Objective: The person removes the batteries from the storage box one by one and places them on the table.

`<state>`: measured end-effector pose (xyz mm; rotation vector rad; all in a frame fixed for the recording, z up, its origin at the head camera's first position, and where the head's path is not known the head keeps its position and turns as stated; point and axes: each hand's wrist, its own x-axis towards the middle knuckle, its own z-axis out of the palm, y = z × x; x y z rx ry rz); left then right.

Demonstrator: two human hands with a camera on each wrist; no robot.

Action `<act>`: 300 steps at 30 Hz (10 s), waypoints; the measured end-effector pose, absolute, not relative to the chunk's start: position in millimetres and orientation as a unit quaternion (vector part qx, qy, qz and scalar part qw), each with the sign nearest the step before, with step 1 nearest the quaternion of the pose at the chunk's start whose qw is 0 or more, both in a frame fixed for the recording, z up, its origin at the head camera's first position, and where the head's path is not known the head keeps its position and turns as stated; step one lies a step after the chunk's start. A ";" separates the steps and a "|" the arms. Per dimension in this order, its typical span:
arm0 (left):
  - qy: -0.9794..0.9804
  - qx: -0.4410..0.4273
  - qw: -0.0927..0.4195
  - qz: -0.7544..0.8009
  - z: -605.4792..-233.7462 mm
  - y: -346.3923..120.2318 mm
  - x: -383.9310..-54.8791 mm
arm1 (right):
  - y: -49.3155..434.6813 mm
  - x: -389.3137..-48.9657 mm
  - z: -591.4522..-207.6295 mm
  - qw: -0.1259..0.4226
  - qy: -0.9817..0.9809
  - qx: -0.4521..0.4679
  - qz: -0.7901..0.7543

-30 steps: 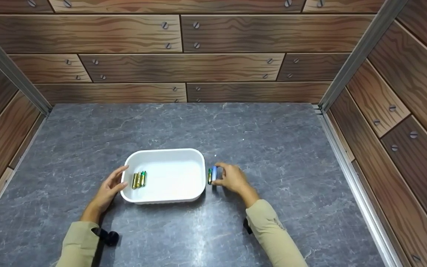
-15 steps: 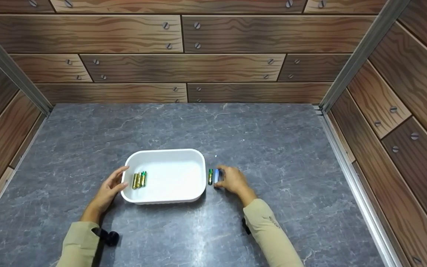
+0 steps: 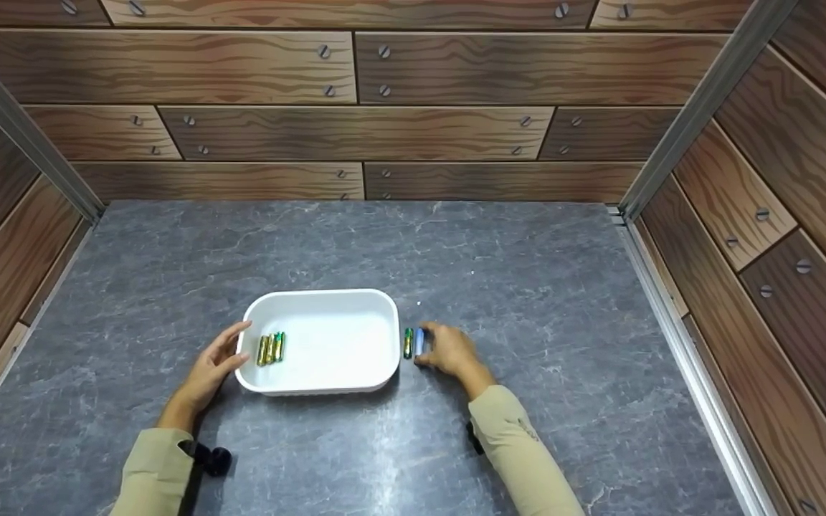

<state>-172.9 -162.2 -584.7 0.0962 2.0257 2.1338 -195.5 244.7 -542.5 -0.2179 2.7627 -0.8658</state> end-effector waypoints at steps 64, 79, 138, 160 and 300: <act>0.680 0.046 0.081 0.727 -586.8 -161.8 -173.4 | 158.7 -175.4 -492.0 0.088 0.925 -0.253 -0.269; 0.678 0.042 0.088 0.728 -586.0 -162.0 -173.3 | 123.8 -178.0 -497.9 0.115 0.923 -0.269 -0.249; 0.677 0.046 0.093 0.729 -586.9 -162.4 -174.0 | 32.1 -210.1 -542.5 0.153 0.943 -0.168 -0.245; 0.675 0.048 0.086 0.731 -587.3 -162.9 -173.6 | 32.9 -206.3 -535.3 0.134 0.954 -0.195 -0.185; 0.674 0.038 0.083 0.733 -586.4 -162.1 -172.5 | 211.3 -184.3 -495.0 0.075 0.902 -0.190 -0.380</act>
